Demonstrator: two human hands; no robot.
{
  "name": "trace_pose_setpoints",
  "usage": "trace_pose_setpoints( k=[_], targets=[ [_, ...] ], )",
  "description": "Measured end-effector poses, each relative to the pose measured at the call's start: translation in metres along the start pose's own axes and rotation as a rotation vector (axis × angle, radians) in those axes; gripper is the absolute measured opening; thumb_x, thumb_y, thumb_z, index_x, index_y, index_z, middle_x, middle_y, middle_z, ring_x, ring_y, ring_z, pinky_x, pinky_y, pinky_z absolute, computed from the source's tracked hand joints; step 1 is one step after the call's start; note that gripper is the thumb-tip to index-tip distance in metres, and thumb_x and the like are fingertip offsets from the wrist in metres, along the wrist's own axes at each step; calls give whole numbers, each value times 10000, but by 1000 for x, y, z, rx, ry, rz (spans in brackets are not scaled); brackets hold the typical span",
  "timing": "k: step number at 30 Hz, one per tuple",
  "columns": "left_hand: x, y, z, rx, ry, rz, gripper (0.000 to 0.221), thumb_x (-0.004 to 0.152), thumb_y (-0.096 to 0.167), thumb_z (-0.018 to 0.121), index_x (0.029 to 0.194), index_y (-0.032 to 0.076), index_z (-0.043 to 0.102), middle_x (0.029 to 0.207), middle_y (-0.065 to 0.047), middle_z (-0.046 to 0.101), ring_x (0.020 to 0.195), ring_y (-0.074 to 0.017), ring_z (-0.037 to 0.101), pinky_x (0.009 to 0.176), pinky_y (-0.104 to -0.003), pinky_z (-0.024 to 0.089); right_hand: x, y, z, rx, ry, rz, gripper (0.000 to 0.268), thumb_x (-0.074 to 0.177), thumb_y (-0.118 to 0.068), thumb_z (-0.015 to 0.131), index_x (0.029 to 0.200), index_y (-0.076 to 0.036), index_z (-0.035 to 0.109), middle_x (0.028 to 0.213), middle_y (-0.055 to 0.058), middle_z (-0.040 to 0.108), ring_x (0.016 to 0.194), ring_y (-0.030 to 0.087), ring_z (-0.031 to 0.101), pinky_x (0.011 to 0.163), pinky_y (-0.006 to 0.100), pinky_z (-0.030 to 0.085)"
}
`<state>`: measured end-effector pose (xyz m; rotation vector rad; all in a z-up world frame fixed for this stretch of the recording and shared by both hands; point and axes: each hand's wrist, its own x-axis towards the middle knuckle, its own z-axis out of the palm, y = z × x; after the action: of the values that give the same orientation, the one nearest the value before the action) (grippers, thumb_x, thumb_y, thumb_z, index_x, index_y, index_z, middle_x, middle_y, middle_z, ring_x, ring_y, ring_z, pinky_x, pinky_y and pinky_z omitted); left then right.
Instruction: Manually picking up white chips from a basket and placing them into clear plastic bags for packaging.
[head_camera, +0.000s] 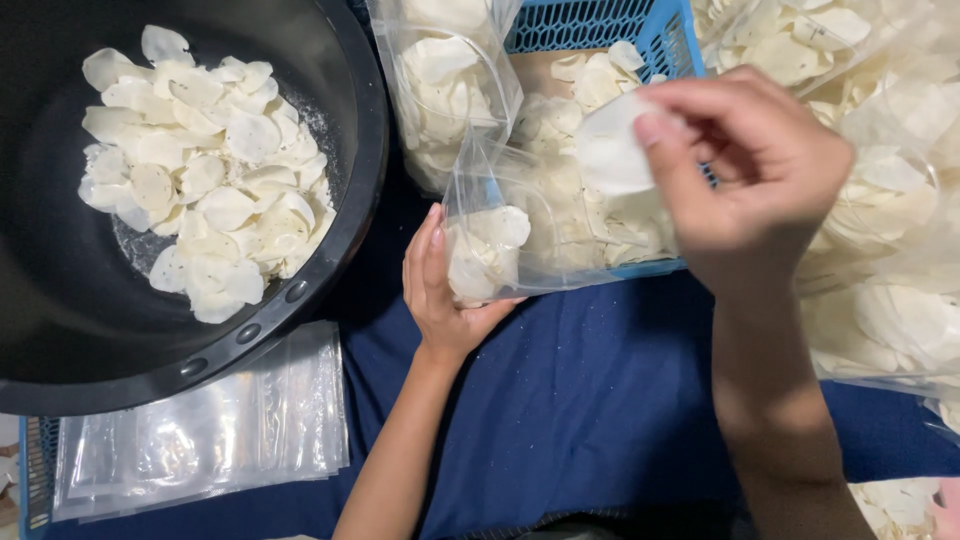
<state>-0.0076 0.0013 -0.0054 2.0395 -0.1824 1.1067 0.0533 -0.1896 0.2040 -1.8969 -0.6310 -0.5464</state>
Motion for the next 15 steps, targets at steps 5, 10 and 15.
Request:
trace_pose_setpoints(
  k=[5, 10, 15],
  targets=[
    [-4, -4, 1, 3, 4, 9, 1034, 826, 597, 817, 1586, 127, 297, 1562, -243, 468, 1412, -387, 572, 1194, -495, 491, 7, 16, 8, -2, -157, -79, 78, 1070, 180, 662, 1115, 172, 725, 877, 157, 629, 646, 141, 428, 581, 241, 299],
    [-1, -1, -1, 11, 4, 9, 1057, 804, 578, 848, 1583, 122, 297, 1553, -244, 477, 1394, -396, 582, 1186, -509, 502, 6, 132, 34, -325, -249, -46, 91, 925, 60, 739, 991, 83, 797, 836, 145, 688, 638, 189, 535, 577, 282, 424],
    [0, 0, -2, 7, -4, 10, 1094, 775, 542, 888, 1586, 118, 287, 1558, -253, 466, 1395, -407, 578, 1187, -511, 500, 17, 220, 68, -419, -305, 38, 184, 891, -26, 692, 1033, 66, 765, 1025, 194, 704, 797, 309, 650, 724, 398, 537]
  ],
)
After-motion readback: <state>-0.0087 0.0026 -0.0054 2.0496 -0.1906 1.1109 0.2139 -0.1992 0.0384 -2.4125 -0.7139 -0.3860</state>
